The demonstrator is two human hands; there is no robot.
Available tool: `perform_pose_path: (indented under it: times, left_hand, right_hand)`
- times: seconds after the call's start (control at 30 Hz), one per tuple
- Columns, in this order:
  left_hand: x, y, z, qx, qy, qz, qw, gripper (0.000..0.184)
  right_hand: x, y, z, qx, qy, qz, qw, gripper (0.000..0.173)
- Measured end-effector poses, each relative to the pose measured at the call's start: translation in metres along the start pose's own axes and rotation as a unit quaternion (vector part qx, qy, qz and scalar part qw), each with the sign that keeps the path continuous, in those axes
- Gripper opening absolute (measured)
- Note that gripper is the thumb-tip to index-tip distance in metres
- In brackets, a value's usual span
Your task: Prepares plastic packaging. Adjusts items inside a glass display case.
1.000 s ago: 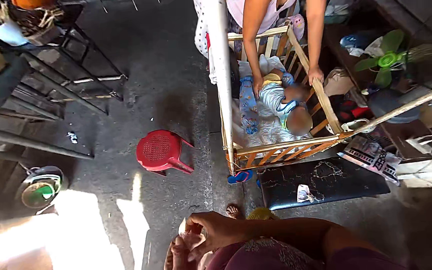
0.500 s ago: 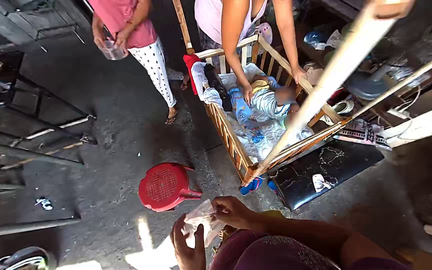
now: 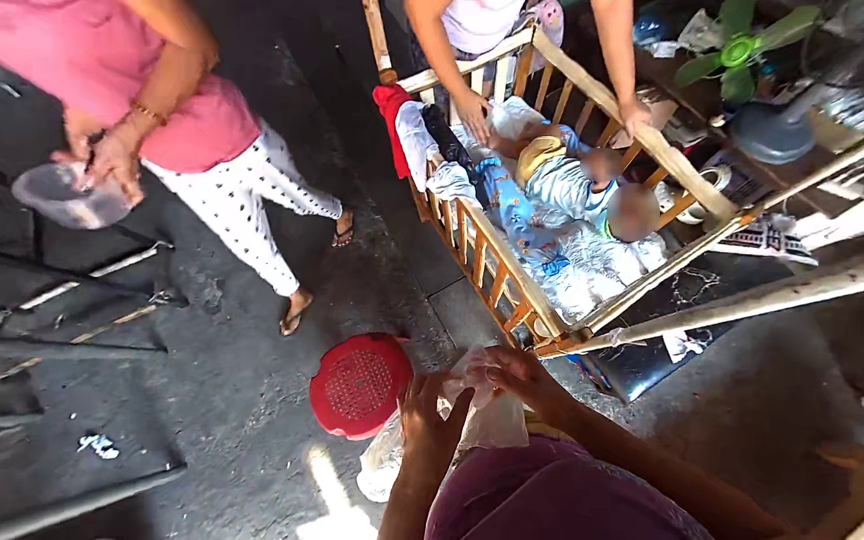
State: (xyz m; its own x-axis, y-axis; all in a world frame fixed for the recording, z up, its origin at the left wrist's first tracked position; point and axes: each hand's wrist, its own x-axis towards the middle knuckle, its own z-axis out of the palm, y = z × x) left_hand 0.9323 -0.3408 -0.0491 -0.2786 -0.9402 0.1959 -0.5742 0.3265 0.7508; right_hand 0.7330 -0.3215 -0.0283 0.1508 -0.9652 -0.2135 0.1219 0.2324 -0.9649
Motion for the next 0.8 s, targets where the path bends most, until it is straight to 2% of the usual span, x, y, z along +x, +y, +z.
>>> perform_pose_path:
  times: [0.1, 0.23, 0.33, 0.47, 0.57, 0.7, 0.8]
  left_hand:
    - [0.045, -0.015, 0.0, 0.009, -0.051, 0.019, 0.998, 0.04]
    - [0.107, -0.036, -0.016, 0.072, -0.176, -0.011, 0.982, 0.058]
    - [0.15, -0.065, -0.04, 0.08, -0.245, -0.045, 0.965, 0.052]
    - [0.176, -0.117, -0.063, 0.05, -0.264, -0.014, 0.963, 0.027]
    - [0.196, -0.143, -0.067, -0.012, -0.281, -0.041, 0.959, 0.029]
    - [0.242, -0.156, -0.062, -0.137, -0.241, -0.128, 0.952, 0.025]
    - [0.291, -0.167, -0.071, -0.206, -0.206, -0.148, 0.945, 0.018]
  right_hand:
    - [0.044, 0.006, -0.006, -0.057, 0.073, -0.016, 0.996, 0.028]
    - [0.099, -0.005, -0.012, -0.182, 0.149, -0.058, 0.97, 0.03]
    - [0.135, -0.018, -0.022, -0.249, 0.187, -0.091, 0.946, 0.029]
    - [0.16, -0.025, -0.039, -0.22, 0.22, -0.072, 0.948, 0.03]
    - [0.172, -0.028, -0.05, -0.138, 0.231, -0.043, 0.962, 0.029]
    - [0.2, -0.043, -0.056, -0.079, 0.252, -0.036, 0.964, 0.026]
    - [0.232, -0.059, -0.059, -0.056, 0.268, -0.031, 0.961, 0.025]
